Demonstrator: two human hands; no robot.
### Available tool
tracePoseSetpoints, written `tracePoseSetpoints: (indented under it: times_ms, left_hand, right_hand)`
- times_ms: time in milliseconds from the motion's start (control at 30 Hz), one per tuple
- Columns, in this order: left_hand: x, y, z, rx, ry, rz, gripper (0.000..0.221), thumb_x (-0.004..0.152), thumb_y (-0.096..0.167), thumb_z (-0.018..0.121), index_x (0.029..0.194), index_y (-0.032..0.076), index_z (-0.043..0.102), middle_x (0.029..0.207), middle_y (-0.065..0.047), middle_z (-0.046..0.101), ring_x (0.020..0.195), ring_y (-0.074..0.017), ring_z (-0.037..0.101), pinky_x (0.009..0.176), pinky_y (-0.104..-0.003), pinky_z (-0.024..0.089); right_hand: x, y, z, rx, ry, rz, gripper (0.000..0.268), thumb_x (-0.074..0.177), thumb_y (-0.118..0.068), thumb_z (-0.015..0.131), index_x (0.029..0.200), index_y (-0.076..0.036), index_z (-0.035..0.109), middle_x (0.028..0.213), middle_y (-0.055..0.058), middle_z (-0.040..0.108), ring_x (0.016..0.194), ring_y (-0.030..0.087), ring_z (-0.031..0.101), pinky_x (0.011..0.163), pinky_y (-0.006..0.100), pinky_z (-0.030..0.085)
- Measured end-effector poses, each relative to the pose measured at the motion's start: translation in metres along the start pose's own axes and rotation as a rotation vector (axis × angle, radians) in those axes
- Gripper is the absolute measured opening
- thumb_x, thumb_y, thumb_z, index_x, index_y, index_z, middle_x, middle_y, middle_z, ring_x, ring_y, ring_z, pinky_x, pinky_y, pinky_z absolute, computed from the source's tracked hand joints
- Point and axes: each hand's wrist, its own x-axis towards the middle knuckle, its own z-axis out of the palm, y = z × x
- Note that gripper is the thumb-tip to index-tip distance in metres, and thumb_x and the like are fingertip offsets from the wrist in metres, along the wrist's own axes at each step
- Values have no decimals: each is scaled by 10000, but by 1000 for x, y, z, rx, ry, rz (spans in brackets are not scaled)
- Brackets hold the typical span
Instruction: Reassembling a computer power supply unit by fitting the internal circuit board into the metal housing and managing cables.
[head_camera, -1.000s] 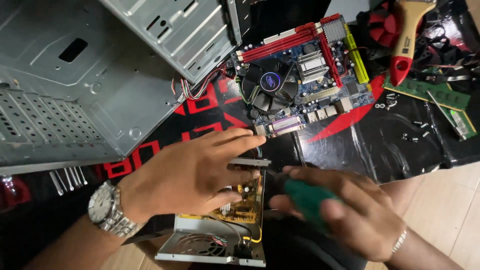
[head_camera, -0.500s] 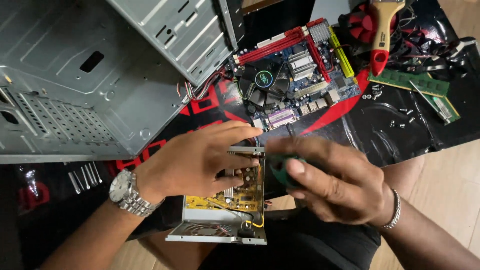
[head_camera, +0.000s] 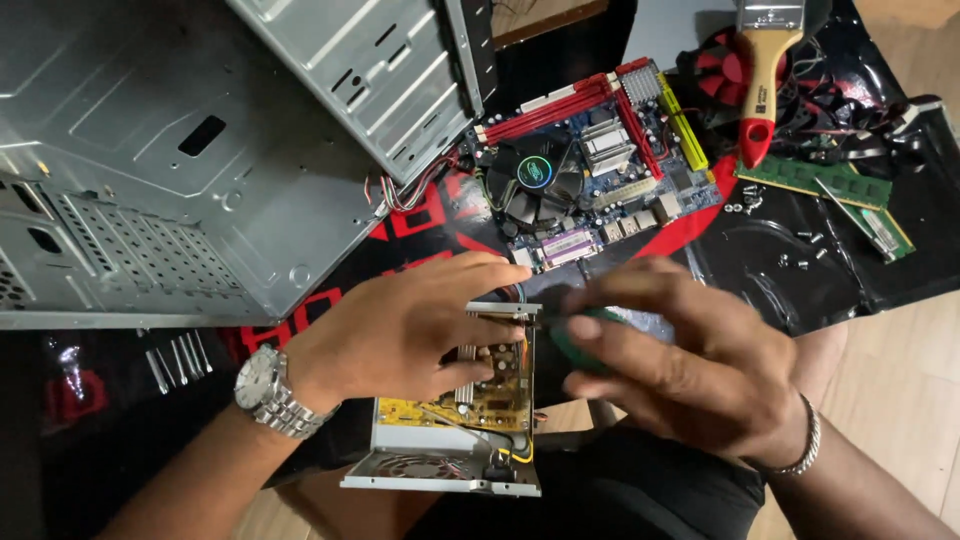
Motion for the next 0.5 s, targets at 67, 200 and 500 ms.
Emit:
tracePoseSetpoints:
  times_ms: [67, 200, 500]
  left_hand:
    - [-1, -2, 0, 56, -7, 19, 333, 771, 224, 827, 1096, 208, 758, 1482, -55, 555, 1369, -267, 559, 1078, -360, 484]
    - [0, -4, -1, 72, 8, 55, 445, 772, 195, 835, 1193, 232, 696, 1459, -79, 559, 1341, -299, 591, 1037, -382, 524]
    - [4, -1, -7, 126, -35, 7, 262, 783, 284, 830, 1013, 188, 751, 1482, -40, 521, 1372, -263, 546, 981, -385, 527]
  right_hand:
    - [7, -1, 0, -25, 39, -6, 351, 862, -163, 775, 1170, -19, 691, 1122, 205, 654, 1004, 318, 715, 937, 444, 645]
    - [5, -3, -4, -24, 9, 63, 287, 851, -86, 746, 1134, -70, 700, 1197, 218, 731, 950, 228, 809, 788, 280, 692]
    - [6, 10, -7, 21, -47, 74, 404, 887, -310, 707, 1246, -127, 675, 1228, 212, 643, 1120, 324, 696, 1000, 457, 614]
